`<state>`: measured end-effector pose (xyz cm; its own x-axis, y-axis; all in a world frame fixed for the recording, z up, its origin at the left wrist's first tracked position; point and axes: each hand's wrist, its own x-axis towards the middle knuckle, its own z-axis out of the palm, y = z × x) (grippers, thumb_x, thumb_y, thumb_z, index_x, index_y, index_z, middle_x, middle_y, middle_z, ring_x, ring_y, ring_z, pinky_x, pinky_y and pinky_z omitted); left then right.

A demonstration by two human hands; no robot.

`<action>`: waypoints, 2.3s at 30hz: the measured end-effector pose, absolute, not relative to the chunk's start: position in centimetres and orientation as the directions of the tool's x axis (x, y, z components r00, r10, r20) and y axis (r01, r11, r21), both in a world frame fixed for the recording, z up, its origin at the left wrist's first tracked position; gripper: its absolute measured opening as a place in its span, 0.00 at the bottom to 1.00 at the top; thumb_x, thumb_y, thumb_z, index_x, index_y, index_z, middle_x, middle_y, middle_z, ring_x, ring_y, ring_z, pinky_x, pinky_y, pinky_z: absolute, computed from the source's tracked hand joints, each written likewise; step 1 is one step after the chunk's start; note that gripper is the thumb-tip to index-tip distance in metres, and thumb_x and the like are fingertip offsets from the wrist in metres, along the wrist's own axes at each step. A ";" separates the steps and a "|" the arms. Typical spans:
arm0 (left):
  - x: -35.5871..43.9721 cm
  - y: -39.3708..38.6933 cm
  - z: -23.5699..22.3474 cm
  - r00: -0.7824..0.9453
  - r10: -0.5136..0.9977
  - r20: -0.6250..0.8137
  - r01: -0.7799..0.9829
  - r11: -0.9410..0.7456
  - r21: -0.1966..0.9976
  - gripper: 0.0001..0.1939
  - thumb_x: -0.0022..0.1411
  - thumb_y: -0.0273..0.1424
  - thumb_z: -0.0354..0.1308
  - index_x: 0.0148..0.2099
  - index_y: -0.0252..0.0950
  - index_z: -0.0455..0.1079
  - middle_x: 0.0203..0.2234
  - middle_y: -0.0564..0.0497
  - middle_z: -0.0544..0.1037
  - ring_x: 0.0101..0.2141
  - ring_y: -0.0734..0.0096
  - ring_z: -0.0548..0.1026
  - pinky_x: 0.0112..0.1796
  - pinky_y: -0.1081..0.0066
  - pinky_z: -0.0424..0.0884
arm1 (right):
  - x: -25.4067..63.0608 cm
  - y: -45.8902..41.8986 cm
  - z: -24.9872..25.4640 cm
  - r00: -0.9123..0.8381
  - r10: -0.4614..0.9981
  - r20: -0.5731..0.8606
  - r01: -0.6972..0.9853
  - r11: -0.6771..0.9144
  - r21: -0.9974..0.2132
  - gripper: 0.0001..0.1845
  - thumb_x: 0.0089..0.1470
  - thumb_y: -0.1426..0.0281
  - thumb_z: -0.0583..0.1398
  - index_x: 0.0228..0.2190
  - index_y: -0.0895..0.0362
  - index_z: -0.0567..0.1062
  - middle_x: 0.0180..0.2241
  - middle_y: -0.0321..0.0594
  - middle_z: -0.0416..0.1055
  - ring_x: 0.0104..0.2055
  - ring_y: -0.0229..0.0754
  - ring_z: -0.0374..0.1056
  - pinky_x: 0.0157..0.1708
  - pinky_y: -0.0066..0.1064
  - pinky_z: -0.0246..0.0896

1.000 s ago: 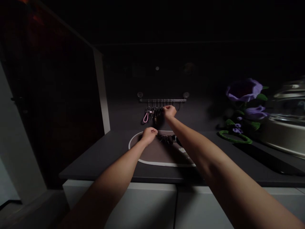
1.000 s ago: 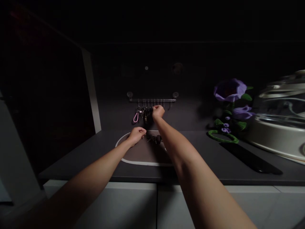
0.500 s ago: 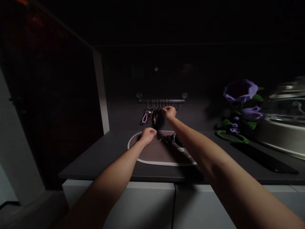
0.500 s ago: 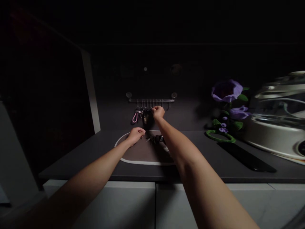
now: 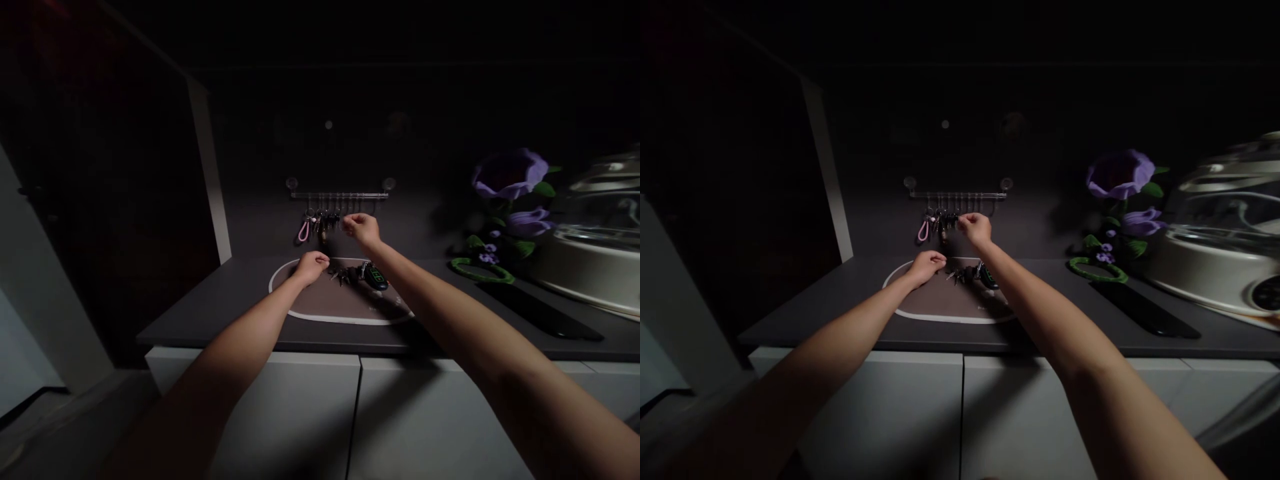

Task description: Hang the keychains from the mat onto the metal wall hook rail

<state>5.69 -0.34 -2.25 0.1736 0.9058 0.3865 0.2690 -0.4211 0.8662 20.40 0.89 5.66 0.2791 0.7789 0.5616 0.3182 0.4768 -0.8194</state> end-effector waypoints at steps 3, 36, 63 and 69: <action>5.6 -0.5 -2.3 0.201 0.896 0.395 0.297 -0.440 0.848 0.07 0.49 0.21 0.56 0.33 0.29 0.72 0.21 0.52 0.72 0.23 0.79 0.66 0.30 0.76 0.64 | 20.8 -0.9 4.5 0.248 0.824 0.509 0.264 0.448 -0.854 0.09 0.45 0.68 0.58 0.27 0.62 0.72 0.23 0.39 0.71 0.23 0.31 0.64 0.24 0.22 0.58; 6.6 -0.5 -1.8 0.569 0.660 0.490 0.669 -0.718 0.190 0.06 0.54 0.26 0.55 0.33 0.35 0.73 0.33 0.47 0.73 0.37 0.68 0.69 0.41 0.71 0.62 | 23.3 -6.2 -1.7 -0.122 0.813 0.570 0.937 0.284 -0.204 0.15 0.50 0.75 0.52 0.37 0.58 0.75 0.37 0.45 0.74 0.41 0.43 0.65 0.40 0.28 0.55; 7.0 -2.0 0.2 0.343 0.754 0.561 0.281 -0.652 0.704 0.04 0.55 0.21 0.49 0.30 0.32 0.63 0.22 0.55 0.68 0.24 0.80 0.66 0.31 0.78 0.63 | 22.8 -6.2 -1.1 -0.208 0.756 0.621 0.832 0.470 -0.294 0.13 0.51 0.71 0.53 0.37 0.59 0.74 0.38 0.44 0.72 0.42 0.40 0.65 0.44 0.30 0.55; 7.3 -1.9 0.1 0.325 0.805 0.496 0.059 -0.541 0.839 0.01 0.55 0.24 0.52 0.32 0.31 0.63 0.23 0.55 0.68 0.24 0.82 0.66 0.27 0.80 0.62 | 22.6 -6.8 -0.7 -0.174 0.736 0.654 0.697 0.562 -0.446 0.14 0.51 0.71 0.52 0.38 0.57 0.73 0.40 0.40 0.72 0.43 0.40 0.66 0.44 0.32 0.57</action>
